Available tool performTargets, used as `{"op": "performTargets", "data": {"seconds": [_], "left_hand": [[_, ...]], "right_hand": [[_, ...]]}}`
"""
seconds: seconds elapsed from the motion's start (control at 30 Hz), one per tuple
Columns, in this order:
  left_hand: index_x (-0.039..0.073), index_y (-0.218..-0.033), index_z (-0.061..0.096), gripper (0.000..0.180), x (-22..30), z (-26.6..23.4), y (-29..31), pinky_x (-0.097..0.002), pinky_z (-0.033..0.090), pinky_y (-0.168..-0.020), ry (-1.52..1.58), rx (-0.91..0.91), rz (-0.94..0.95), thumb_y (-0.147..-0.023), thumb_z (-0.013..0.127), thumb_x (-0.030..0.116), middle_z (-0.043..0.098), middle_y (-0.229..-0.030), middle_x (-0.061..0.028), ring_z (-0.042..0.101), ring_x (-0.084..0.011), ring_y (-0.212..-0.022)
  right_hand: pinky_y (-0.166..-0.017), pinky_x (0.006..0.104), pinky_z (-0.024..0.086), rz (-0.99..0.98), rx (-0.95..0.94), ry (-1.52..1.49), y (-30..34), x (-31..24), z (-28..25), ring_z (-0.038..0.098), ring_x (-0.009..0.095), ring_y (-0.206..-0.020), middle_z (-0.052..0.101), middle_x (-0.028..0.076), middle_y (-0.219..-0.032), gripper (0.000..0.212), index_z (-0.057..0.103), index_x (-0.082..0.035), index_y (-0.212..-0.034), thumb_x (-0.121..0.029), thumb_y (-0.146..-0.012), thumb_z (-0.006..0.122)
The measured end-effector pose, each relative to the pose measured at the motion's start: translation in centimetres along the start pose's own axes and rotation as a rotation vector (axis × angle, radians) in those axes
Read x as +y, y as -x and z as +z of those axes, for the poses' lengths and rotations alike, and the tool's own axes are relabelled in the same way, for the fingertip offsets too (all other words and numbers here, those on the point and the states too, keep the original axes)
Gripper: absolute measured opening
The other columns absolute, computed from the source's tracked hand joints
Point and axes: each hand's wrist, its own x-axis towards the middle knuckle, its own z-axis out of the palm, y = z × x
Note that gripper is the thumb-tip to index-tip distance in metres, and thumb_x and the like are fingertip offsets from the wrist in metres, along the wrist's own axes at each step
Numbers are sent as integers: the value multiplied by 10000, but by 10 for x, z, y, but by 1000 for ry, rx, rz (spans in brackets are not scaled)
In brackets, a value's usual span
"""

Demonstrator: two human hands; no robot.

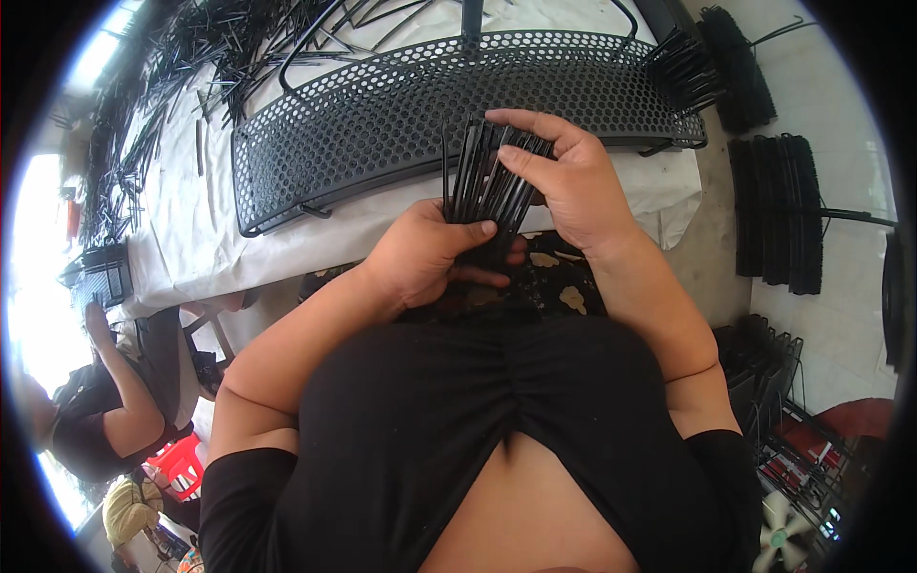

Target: Inserting small black rods into a metal mesh tray for assembly.

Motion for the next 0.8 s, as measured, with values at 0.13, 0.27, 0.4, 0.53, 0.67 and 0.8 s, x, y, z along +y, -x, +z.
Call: {"op": "performTargets", "data": {"seconds": [0.13,0.27,0.4,0.53,0.67,0.8], "left_hand": [[-30,-1160,554,222,0,3,-3,-413,583,-792,-60,3,6,-956,507,43,661,-1023,-161,663,-266,-950],[-59,-1167,541,230,-3,0,-5,-399,581,-818,-116,24,37,-962,490,31,651,-1057,-166,657,-273,-984],[-91,-1180,511,249,0,-5,-3,-399,575,-854,-93,57,65,-966,484,33,627,-1108,-216,650,-312,-1017],[-104,-1177,502,256,7,-10,-6,-424,572,-863,32,49,30,-965,475,36,611,-1114,-267,645,-356,-1020],[-105,-1169,505,255,7,-17,-12,-439,571,-863,14,67,54,-962,471,40,609,-1107,-277,644,-371,-1018],[-105,-1163,516,254,5,-19,-13,-440,567,-872,2,80,71,-961,477,44,615,-1095,-272,648,-368,-1010]], "right_hand": [[-756,240,540,69,34,24,4,-4,-3,658,121,-835,680,89,-985,303,585,13,-1215,10,-913,566],[-716,261,561,95,60,-75,3,-3,-7,675,166,-831,685,118,-945,241,600,4,-1156,3,-920,550],[-738,307,577,-14,75,-101,-11,-24,-40,686,226,-855,685,175,-953,198,600,9,-1112,-18,-927,534],[-812,335,566,-681,565,92,-39,-50,-132,683,251,-896,680,189,-978,211,556,37,-1148,-12,-951,499],[-856,315,540,-996,806,365,-43,-58,-167,676,235,-919,679,180,-1019,207,519,62,-1160,-16,-974,470],[-852,305,537,-1042,838,400,-40,-56,-163,671,227,-932,678,179,-1028,208,517,45,-1167,-13,-974,466]]}}
